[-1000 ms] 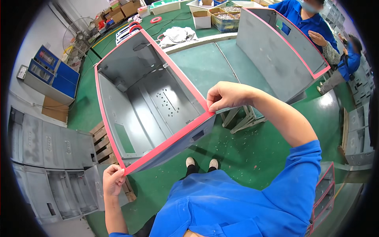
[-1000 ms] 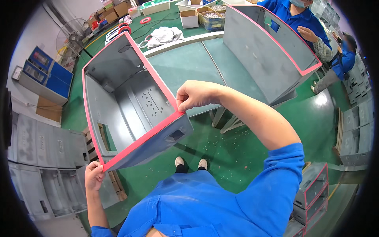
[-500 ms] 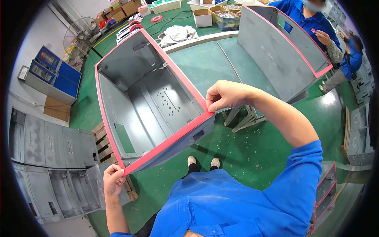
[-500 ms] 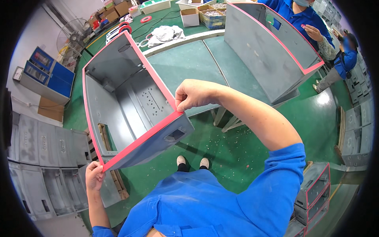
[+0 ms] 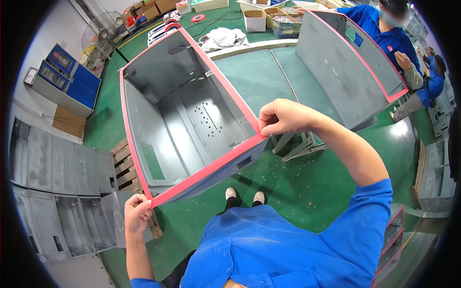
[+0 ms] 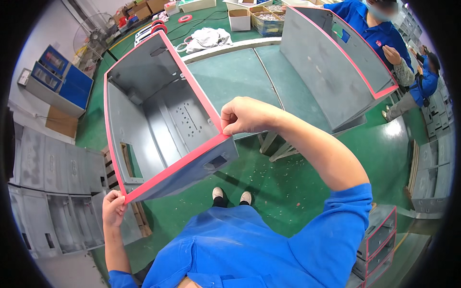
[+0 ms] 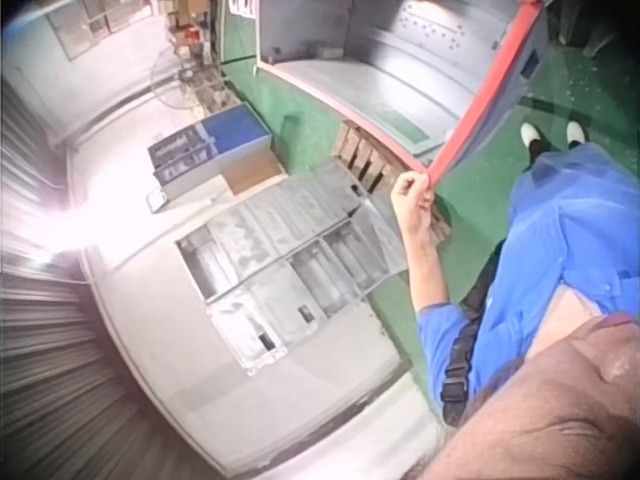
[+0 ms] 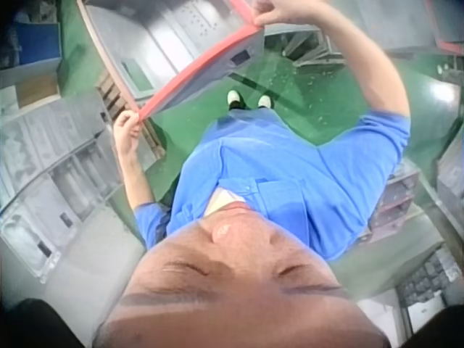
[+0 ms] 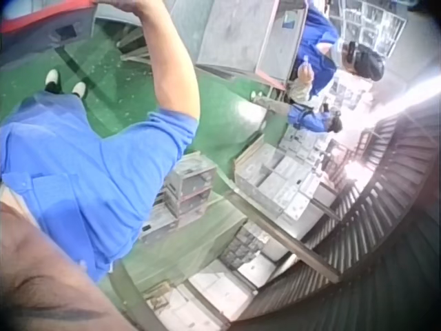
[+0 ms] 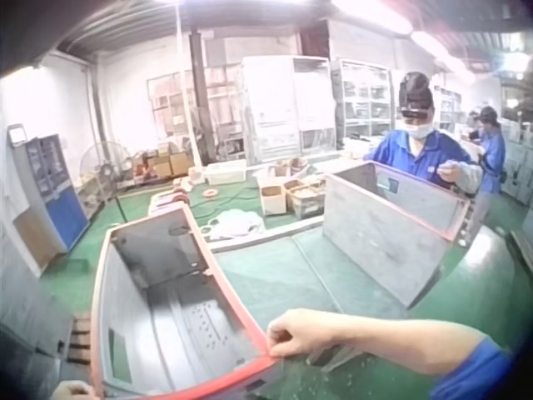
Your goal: Applying red masking tape to the edges of metal cabinet enclosures.
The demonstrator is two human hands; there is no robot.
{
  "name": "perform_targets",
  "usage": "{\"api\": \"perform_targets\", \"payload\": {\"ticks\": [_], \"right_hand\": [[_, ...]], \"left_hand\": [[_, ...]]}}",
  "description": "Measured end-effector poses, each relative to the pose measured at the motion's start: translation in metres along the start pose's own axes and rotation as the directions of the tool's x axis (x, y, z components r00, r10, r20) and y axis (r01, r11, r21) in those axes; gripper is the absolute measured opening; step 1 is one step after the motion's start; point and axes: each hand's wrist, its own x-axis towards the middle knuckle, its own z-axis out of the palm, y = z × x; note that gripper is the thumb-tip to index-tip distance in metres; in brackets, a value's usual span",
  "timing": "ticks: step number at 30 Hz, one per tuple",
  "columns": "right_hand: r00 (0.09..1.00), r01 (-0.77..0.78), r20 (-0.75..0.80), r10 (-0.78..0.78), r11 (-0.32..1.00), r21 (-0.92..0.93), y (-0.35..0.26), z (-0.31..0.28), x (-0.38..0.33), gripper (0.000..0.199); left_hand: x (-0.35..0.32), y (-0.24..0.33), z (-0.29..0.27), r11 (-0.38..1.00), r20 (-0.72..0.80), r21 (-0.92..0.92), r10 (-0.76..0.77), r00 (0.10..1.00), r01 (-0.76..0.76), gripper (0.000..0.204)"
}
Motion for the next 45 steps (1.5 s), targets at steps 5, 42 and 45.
{"api": "perform_targets", "payload": {"ticks": [5,42,45], "right_hand": [[0.977,0.072,-0.213,0.026,0.895,0.439,0.024,0.020,-0.008,0.016],[0.894,0.161,-0.400,0.200,0.690,0.706,0.025,0.071,-0.015,0.016],[0.894,0.168,-0.405,0.192,0.695,0.699,0.024,0.071,-0.015,0.017]], "left_hand": [[-0.002,0.002,0.003,1.000,-0.002,0.021,0.011,1.000,-0.011,0.011],[-0.005,0.009,-0.008,0.979,0.068,0.201,0.008,0.998,-0.022,0.012],[-0.001,0.010,-0.009,0.979,0.089,0.204,0.011,0.996,-0.029,0.012]]}}
